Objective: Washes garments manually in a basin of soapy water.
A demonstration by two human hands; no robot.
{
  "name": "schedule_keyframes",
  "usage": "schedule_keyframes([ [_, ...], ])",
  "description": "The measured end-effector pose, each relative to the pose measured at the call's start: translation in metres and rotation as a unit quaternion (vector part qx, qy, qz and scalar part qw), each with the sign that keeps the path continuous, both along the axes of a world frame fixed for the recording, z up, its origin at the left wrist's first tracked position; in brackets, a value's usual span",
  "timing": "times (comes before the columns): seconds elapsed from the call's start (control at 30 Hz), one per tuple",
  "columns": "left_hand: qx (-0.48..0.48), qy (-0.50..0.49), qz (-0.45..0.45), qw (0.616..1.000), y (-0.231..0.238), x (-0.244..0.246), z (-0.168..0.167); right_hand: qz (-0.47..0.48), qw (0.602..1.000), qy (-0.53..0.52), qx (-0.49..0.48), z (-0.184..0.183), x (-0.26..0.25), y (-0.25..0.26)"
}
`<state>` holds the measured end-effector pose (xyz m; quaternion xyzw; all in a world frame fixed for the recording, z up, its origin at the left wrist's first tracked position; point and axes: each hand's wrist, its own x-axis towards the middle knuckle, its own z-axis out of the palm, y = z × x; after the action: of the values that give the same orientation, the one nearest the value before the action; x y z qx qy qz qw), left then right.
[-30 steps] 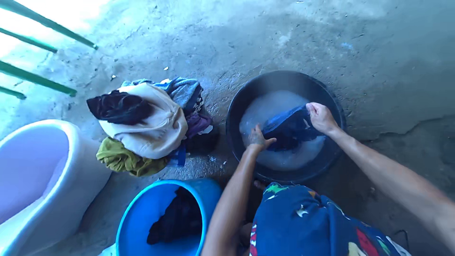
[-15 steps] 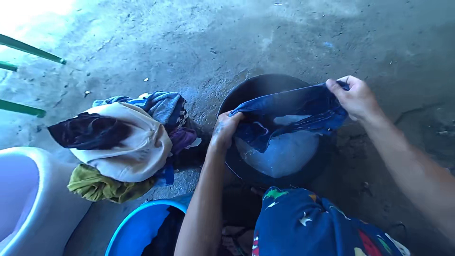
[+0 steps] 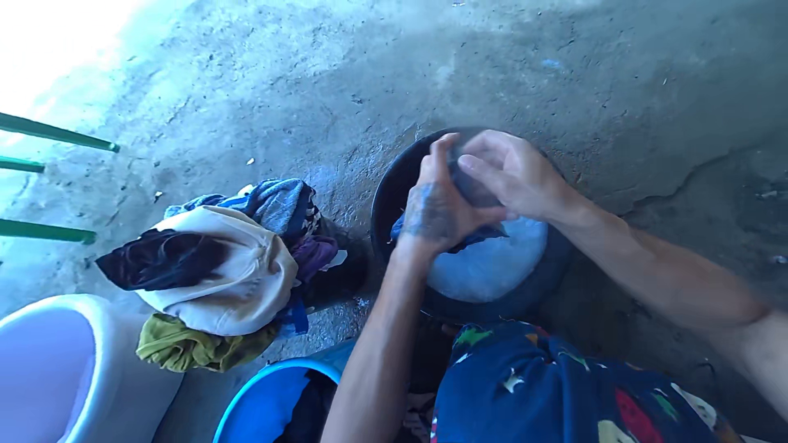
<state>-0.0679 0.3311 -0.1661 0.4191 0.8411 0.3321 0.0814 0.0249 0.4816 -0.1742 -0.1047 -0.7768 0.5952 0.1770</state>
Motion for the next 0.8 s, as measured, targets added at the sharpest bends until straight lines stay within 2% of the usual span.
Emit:
schedule_keyframes([
  [0.07,0.024,0.118,0.009,0.993,0.009,0.008,0.021,0.035,0.990,0.134,0.016,0.018,0.003,-0.001],
  [0.13,0.064,0.154,0.004,0.986,0.009,0.007,0.043,0.009,0.971,0.235,0.045,0.008,0.017,0.010],
  [0.2,0.099,0.145,0.010,0.984,0.012,0.007,0.063,-0.048,0.964,0.241,0.105,-0.033,0.030,0.022],
  [0.27,0.148,0.129,0.014,0.981,0.019,0.012,0.076,-0.071,0.978,0.182,0.077,-0.082,0.029,0.016],
  [0.33,0.199,0.116,0.016,0.973,0.038,0.019,0.084,-0.057,0.984,0.157,-0.066,-0.118,0.016,-0.001],
  [0.4,0.261,0.116,0.033,0.958,0.062,0.024,0.083,-0.011,0.953,0.154,-0.261,-0.144,0.002,-0.012],
  [0.47,0.343,0.104,0.035,0.933,0.079,0.021,0.081,0.059,0.885,0.149,-0.437,-0.156,-0.013,-0.020],
  [0.53,0.423,0.079,0.027,0.902,0.084,0.016,0.078,0.068,0.791,0.128,-0.595,-0.146,-0.022,-0.032],
  [0.57,0.446,0.061,0.027,0.892,0.081,0.014,0.076,0.057,0.764,0.137,-0.629,-0.138,-0.026,-0.036],
  [0.6,0.454,0.043,0.033,0.889,0.075,0.012,0.074,0.025,0.757,0.161,-0.633,-0.130,-0.031,-0.035],
  [0.67,0.447,-0.014,0.061,0.893,0.050,0.011,0.060,-0.090,0.774,0.177,-0.602,-0.110,-0.038,-0.022],
  [0.7,0.455,-0.051,0.077,0.886,0.038,0.010,0.048,-0.118,0.790,0.163,-0.579,-0.102,-0.039,-0.009],
  [0.73,0.464,-0.090,0.091,0.876,0.025,0.008,0.033,-0.115,0.815,0.172,-0.541,-0.094,-0.042,0.006],
  [0.8,0.460,-0.185,0.122,0.860,0.003,0.006,-0.006,-0.058,0.858,0.275,-0.431,-0.074,-0.059,0.042],
])
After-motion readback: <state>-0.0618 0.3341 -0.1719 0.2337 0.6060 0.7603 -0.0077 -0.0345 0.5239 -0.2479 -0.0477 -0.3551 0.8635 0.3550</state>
